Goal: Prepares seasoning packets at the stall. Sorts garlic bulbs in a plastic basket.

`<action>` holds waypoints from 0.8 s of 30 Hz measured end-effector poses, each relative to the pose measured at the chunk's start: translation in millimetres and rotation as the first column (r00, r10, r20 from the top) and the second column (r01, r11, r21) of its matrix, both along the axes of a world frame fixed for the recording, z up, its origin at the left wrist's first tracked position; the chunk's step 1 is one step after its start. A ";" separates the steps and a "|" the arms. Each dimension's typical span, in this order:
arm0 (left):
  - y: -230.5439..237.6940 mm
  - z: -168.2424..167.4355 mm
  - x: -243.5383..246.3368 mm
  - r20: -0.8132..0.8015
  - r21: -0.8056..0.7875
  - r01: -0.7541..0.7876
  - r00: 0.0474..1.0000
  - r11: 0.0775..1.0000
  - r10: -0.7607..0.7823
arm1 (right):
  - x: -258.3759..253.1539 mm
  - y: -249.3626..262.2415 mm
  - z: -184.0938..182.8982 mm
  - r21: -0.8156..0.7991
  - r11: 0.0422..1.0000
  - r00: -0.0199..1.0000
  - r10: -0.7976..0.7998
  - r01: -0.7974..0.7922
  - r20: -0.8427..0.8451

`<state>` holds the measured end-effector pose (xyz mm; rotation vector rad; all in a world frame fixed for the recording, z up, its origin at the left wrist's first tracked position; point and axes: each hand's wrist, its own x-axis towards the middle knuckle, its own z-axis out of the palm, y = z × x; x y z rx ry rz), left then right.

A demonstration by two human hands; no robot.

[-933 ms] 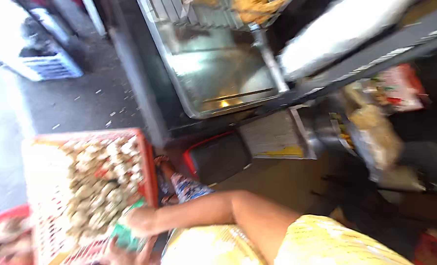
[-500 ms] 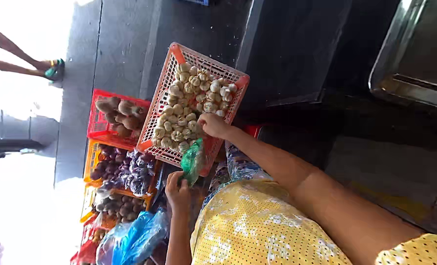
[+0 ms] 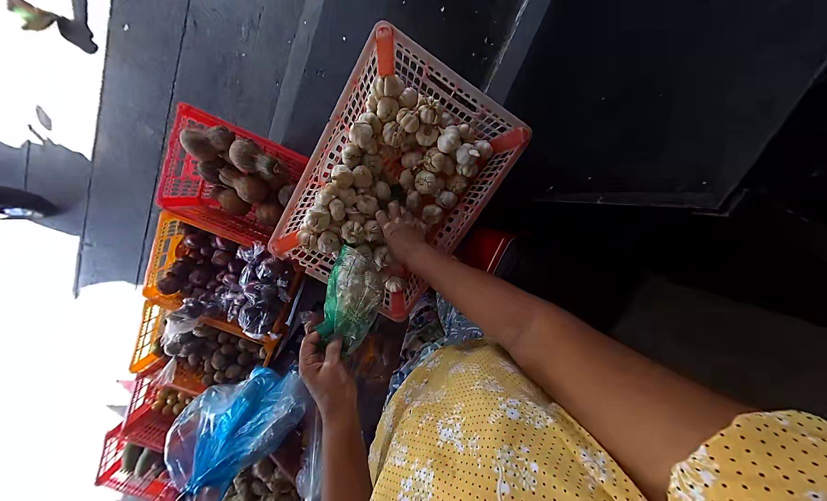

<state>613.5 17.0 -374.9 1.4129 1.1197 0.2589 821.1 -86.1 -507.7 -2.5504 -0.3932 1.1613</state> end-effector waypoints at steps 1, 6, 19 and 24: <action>1.1 -1.2 0.1 0.000 0.004 0.002 1.000 1.000 -0.002 | -1.2 -1.9 8.0 -0.009 1.000 1.000 0.008 -0.008 -0.017; 1.7 -6.7 5.0 -0.001 0.008 0.049 0.999 0.999 -0.049 | 7.1 -18.3 14.3 -0.131 0.990 0.995 0.036 -0.048 -0.093; 7.1 -11.7 12.6 -0.003 0.015 0.105 0.994 0.994 -0.105 | 66.3 -75.3 56.8 0.095 0.995 0.951 -0.038 0.009 0.306; 6.2 -12.4 15.7 0.013 0.003 0.123 0.992 0.992 -0.123 | 109.4 -111.6 46.8 -0.037 0.999 0.917 -0.008 0.024 0.399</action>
